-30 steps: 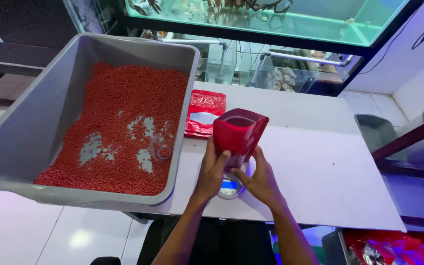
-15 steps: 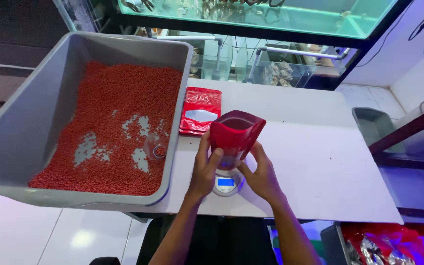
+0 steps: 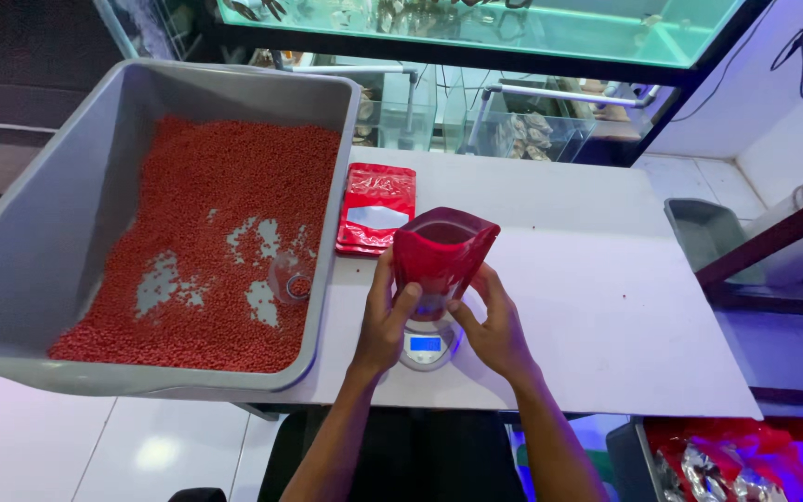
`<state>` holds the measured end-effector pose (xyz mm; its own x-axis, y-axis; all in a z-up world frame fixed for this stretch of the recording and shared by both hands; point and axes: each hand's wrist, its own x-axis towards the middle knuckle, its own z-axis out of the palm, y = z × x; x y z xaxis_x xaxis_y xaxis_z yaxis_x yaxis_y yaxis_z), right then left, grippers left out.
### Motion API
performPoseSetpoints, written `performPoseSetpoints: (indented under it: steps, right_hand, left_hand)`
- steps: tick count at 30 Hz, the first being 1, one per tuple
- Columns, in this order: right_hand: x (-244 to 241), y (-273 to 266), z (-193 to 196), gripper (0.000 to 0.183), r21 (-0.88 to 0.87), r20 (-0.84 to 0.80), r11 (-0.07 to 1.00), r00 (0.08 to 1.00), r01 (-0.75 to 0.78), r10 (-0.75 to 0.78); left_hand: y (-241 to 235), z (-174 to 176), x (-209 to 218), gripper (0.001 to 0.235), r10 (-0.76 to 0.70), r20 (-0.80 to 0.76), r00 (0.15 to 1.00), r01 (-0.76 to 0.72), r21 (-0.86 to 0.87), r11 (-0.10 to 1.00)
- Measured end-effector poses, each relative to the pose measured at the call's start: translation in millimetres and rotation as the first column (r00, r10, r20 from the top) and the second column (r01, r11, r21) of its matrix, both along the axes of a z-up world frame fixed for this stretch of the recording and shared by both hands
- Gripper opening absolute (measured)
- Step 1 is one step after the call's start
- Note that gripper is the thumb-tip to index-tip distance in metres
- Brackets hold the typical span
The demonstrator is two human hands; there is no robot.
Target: The person scoops red fish food from a large bin into a red bag using a plastic bottle, weighs the bag on a digital scale, and seals the bag before placing it in a tray with other filled bags.
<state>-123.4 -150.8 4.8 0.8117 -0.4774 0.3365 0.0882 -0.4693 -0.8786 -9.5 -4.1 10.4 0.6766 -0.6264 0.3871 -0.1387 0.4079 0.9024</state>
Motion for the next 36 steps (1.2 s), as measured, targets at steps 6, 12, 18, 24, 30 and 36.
performPoseSetpoints:
  steps: [6,12,18,24,30,36]
  right_hand:
    - [2,-2,-6,0.074,-0.010,0.009,1.000,1.000,-0.001,0.002]
    - [0,3,0,0.080,-0.008,-0.026,1.000,1.000,0.016,-0.016]
    - [4,-6,-18,0.089,-0.077,-0.106,0.997,0.994,0.013,-0.021]
    - [2,0,-19,0.086,-0.095,-0.087,0.994,0.994,0.054,-0.062]
    - [-6,20,6,0.104,-0.026,0.001,1.000,1.000,0.009,-0.009]
    - [-4,19,2,0.112,0.029,0.100,0.999,0.994,-0.041,0.038]
  left_hand:
    - [-2,-8,4,0.082,0.004,-0.011,1.000,-0.004,0.009,1.000]
    - [2,-4,1,0.082,-0.001,-0.021,1.000,0.002,0.034,0.999]
    - [-3,-14,3,0.083,0.019,0.045,0.999,-0.024,0.114,0.993]
    - [-2,-6,-11,0.087,0.050,-0.004,0.999,-0.049,0.107,0.993]
    - [-5,-37,12,0.099,-0.025,-0.187,0.982,0.001,-0.131,0.991]
    - [-7,-15,1,0.100,-0.065,-0.392,0.918,-0.118,-0.424,0.898]
